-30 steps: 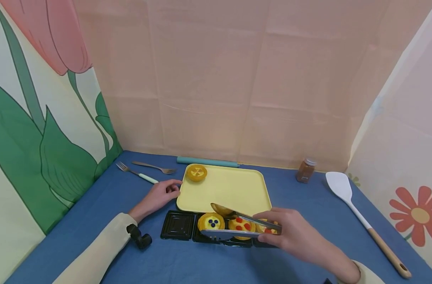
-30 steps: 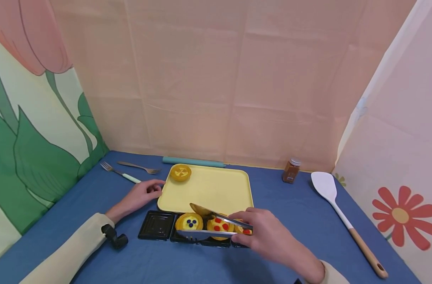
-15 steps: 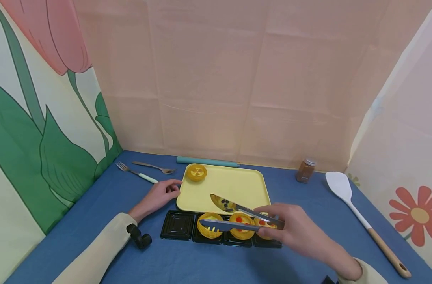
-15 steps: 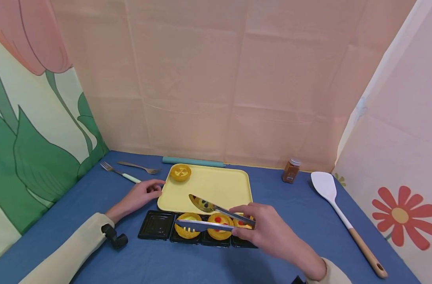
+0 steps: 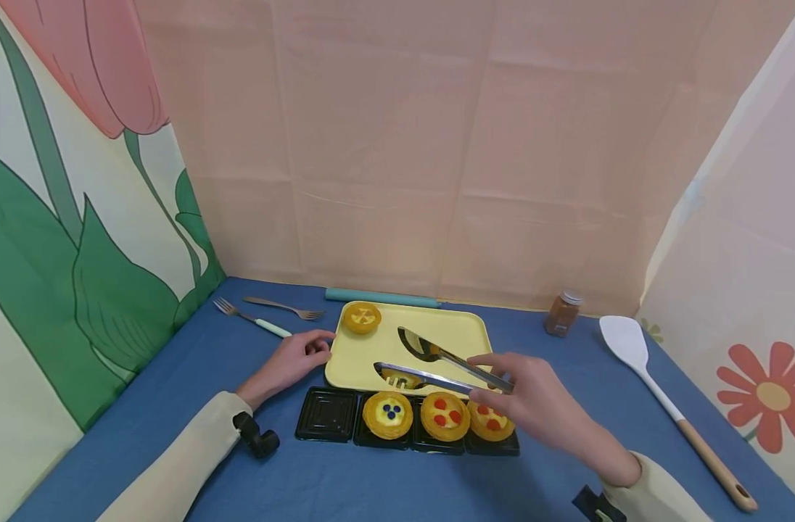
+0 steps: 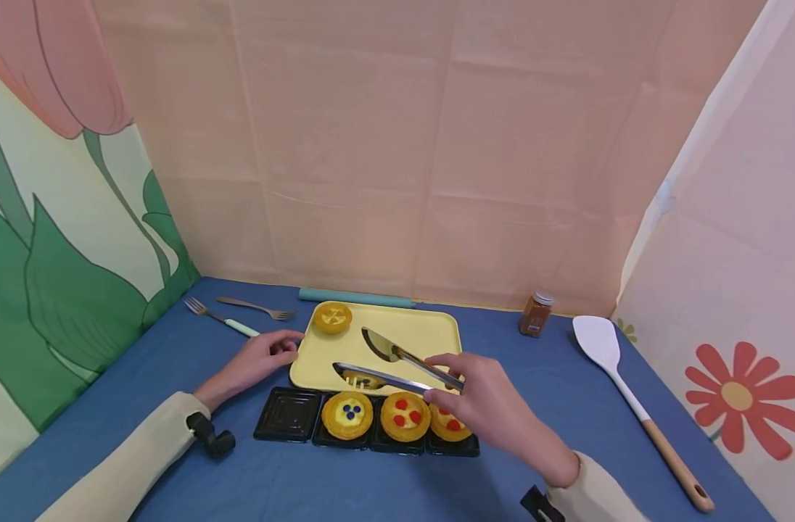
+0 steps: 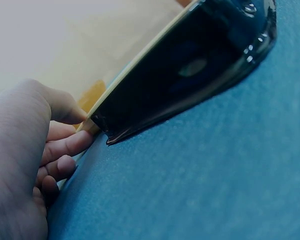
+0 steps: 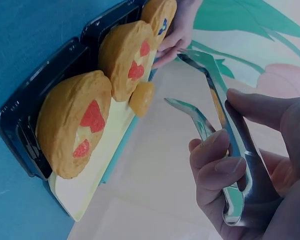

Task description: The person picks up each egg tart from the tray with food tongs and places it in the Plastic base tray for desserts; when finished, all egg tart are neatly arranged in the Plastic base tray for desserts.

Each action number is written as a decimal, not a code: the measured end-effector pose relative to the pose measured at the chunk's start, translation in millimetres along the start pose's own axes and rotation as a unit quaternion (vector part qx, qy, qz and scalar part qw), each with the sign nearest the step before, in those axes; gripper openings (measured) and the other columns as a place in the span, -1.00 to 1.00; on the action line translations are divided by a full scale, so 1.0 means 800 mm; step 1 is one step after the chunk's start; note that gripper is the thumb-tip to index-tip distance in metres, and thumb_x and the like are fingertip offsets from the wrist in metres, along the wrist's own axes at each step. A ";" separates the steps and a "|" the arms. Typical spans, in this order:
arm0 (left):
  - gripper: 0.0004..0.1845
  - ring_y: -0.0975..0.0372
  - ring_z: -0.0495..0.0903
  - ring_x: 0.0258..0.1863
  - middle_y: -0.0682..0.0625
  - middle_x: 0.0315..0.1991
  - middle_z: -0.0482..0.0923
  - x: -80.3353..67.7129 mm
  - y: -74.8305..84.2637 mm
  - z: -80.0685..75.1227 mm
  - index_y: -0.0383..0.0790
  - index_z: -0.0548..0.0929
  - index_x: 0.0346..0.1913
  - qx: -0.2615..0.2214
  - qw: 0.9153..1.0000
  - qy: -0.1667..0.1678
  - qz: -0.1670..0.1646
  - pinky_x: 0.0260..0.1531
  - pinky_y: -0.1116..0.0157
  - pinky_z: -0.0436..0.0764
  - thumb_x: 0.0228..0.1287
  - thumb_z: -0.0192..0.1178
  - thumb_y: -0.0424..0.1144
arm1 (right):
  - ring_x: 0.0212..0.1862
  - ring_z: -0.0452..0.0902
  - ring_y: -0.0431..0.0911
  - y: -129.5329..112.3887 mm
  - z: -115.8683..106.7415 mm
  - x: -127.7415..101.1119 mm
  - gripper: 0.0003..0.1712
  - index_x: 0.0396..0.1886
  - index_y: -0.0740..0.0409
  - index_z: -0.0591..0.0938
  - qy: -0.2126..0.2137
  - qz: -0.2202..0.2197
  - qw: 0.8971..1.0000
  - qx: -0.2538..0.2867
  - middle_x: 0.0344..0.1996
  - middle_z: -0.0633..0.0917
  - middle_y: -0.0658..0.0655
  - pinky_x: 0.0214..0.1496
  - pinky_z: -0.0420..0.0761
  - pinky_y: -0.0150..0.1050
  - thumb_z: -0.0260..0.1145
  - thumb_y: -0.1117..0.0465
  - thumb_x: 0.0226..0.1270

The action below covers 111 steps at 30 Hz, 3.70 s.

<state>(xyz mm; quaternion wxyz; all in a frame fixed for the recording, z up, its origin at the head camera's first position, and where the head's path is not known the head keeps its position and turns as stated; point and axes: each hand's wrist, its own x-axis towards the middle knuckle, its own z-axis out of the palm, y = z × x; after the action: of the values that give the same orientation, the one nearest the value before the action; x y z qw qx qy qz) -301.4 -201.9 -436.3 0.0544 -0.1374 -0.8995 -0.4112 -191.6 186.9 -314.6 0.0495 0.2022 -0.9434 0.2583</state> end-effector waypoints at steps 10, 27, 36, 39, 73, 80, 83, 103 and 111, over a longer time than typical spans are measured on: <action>-0.60 0.21 0.46 -0.40 0.06 -0.28 0.60 0.000 0.001 0.000 -0.29 0.62 0.22 0.003 1.000 0.002 -0.001 -0.30 0.22 0.43 0.38 0.25 -0.23 | -0.20 0.63 -0.09 0.008 0.008 0.034 -0.54 0.11 0.03 0.73 0.025 -0.041 0.999 -0.024 -0.08 0.75 0.04 -0.31 0.54 -0.21 0.54 0.04 0.22; -0.61 0.19 0.46 -0.42 0.05 -0.29 0.60 -0.001 0.003 -0.001 -0.32 0.62 0.21 -0.003 1.000 0.001 0.006 -0.30 0.19 0.42 0.37 0.25 -0.27 | -0.39 0.55 -0.16 0.009 0.032 0.092 -0.53 0.12 0.14 0.72 0.008 -0.050 0.998 -0.038 -0.50 0.68 -0.08 -0.39 0.50 -0.21 0.50 0.05 0.25; -0.61 0.19 0.47 -0.42 0.05 -0.31 0.60 0.000 0.004 0.001 -0.32 0.62 0.20 -0.002 1.000 0.005 0.005 -0.30 0.19 0.43 0.37 0.25 -0.28 | -0.66 0.38 -0.14 0.009 0.042 0.117 -0.49 0.16 0.17 0.69 -0.015 -0.033 0.999 -0.027 -0.76 0.50 -0.06 -0.53 0.37 -0.22 0.47 0.02 0.29; -0.61 0.19 0.47 -0.43 0.05 -0.32 0.59 0.001 0.003 0.002 -0.32 0.63 0.20 0.000 1.000 0.009 0.004 -0.30 0.19 0.43 0.36 0.26 -0.28 | -0.49 0.53 -0.14 0.007 0.045 0.124 -0.49 0.16 0.19 0.69 -0.015 -0.037 0.999 -0.027 -0.68 0.58 -0.10 -0.41 0.50 -0.19 0.46 0.03 0.30; -0.62 0.19 0.47 -0.43 0.06 -0.31 0.60 -0.001 0.001 0.002 -0.32 0.62 0.20 -0.006 1.000 0.005 0.008 -0.30 0.19 0.44 0.38 0.25 -0.27 | -0.07 0.68 0.04 -0.001 0.069 0.148 -0.55 0.13 0.25 0.70 -0.025 -0.052 0.997 -0.048 -0.05 0.75 0.16 -0.04 0.63 -0.03 0.44 0.10 0.34; -0.62 0.19 0.47 -0.42 0.06 -0.31 0.60 0.000 0.000 0.002 -0.32 0.63 0.19 -0.009 1.000 0.007 0.011 -0.29 0.19 0.44 0.38 0.26 -0.27 | -0.06 0.68 0.05 -0.002 0.069 0.145 -0.58 0.11 0.26 0.71 -0.016 -0.067 0.996 -0.051 0.02 0.73 0.19 -0.01 0.62 -0.01 0.45 0.13 0.34; -0.62 0.19 0.47 -0.41 0.06 -0.31 0.60 -0.001 0.000 0.002 -0.32 0.63 0.19 -0.010 1.000 0.007 0.010 -0.29 0.19 0.44 0.38 0.26 -0.26 | -0.06 0.69 0.05 -0.002 0.069 0.144 -0.59 0.10 0.26 0.72 -0.014 -0.070 0.996 -0.049 0.02 0.73 0.19 -0.01 0.62 -0.01 0.45 0.14 0.34; -0.62 0.20 0.46 -0.41 0.05 -0.31 0.60 0.000 -0.002 0.002 -0.33 0.63 0.19 -0.007 1.000 0.008 0.012 -0.31 0.20 0.43 0.37 0.26 -0.27 | -0.67 0.30 -0.17 0.000 0.062 0.128 -0.56 0.15 0.22 0.70 -0.011 -0.067 0.997 -0.039 -0.52 0.62 -0.04 -0.46 0.39 -0.21 0.43 0.10 0.36; -0.62 0.21 0.46 -0.41 0.06 -0.31 0.60 0.000 -0.005 0.003 -0.32 0.63 0.19 -0.004 1.000 0.009 0.015 -0.30 0.21 0.44 0.37 0.27 -0.25 | -0.39 0.55 -0.20 0.002 0.057 0.111 -0.58 0.13 0.16 0.72 -0.002 -0.062 0.998 -0.017 -0.18 0.76 0.03 -0.28 0.53 -0.18 0.45 0.11 0.33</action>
<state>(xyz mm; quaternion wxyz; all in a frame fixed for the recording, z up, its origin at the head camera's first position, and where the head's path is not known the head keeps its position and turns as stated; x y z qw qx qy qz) -302.3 -202.6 -440.4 0.0685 -0.1475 -0.8951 -0.4151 -272.6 133.5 -336.7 0.0669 0.2603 -0.9333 0.2380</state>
